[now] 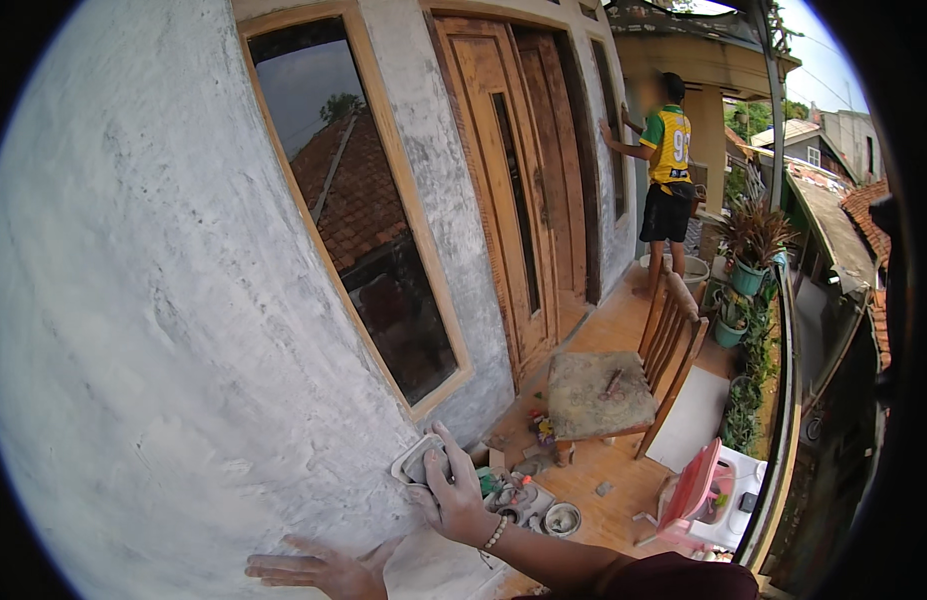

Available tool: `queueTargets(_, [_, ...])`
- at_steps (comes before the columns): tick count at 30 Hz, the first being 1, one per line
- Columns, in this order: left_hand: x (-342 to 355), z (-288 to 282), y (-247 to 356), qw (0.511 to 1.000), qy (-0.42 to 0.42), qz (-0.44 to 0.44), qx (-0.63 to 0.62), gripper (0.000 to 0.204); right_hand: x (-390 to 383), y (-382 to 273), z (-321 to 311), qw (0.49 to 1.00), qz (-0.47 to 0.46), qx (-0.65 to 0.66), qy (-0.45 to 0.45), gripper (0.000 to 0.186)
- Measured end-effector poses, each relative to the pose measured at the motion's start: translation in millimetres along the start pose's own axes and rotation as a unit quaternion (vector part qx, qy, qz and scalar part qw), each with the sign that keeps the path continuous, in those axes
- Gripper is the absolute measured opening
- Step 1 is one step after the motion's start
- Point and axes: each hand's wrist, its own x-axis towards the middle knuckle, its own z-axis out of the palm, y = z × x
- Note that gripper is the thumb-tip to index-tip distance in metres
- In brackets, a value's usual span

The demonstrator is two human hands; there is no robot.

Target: The person smooths a large white wall surface using a sanding block held in the right hand while supporting with the left hand. The person moves the sanding block across different sections of the wall, including near a window frame and along the wall edge.

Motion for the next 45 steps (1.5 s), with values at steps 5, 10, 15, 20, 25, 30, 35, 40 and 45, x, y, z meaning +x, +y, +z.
queueTargets(5, [-1, 6, -4, 0.992, 0.041, 0.009, -0.117, 0.156, 24, 7, 3, 0.998, 0.022, -0.011, 0.054, 0.049])
queueTargets(10, [0, 7, -3, 0.976, 0.081, 0.0, -0.202, 0.16, -17, 8, -3, 0.999, 0.003, -0.038, -0.009, 0.046])
queueTargets(15, [-3, 6, -4, 0.976, 0.069, 0.008, -0.208, 0.16, -22, 15, -2, 0.999, 0.03, -0.028, -0.01, 0.049])
queueTargets(20, [1, 3, -5, 0.979, 0.062, 0.011, -0.195, 0.158, 6, 16, 0, 0.998, 0.023, -0.025, 0.044, 0.056])
queueTargets(25, [1, -6, -4, 0.971, 0.058, -0.032, -0.229, 0.169, -18, 9, 2, 0.999, 0.04, -0.025, 0.026, 0.055])
queueTargets(30, [2, 4, -3, 0.97, 0.081, 0.004, -0.228, 0.153, -31, 14, -1, 0.999, 0.039, -0.024, -0.009, 0.055])
queueTargets(35, [0, 15, 0, 0.966, 0.091, 0.0, -0.243, 0.151, -10, 17, -3, 0.999, 0.017, -0.03, 0.018, 0.055])
queueTargets(40, [0, 14, 0, 0.963, 0.087, -0.001, -0.255, 0.153, -19, 15, -1, 0.998, 0.035, -0.043, 0.016, 0.052])
queueTargets(45, [1, 13, -1, 0.961, 0.089, 0.0, -0.263, 0.16, -40, 18, -5, 0.998, 0.048, -0.034, -0.031, 0.051])
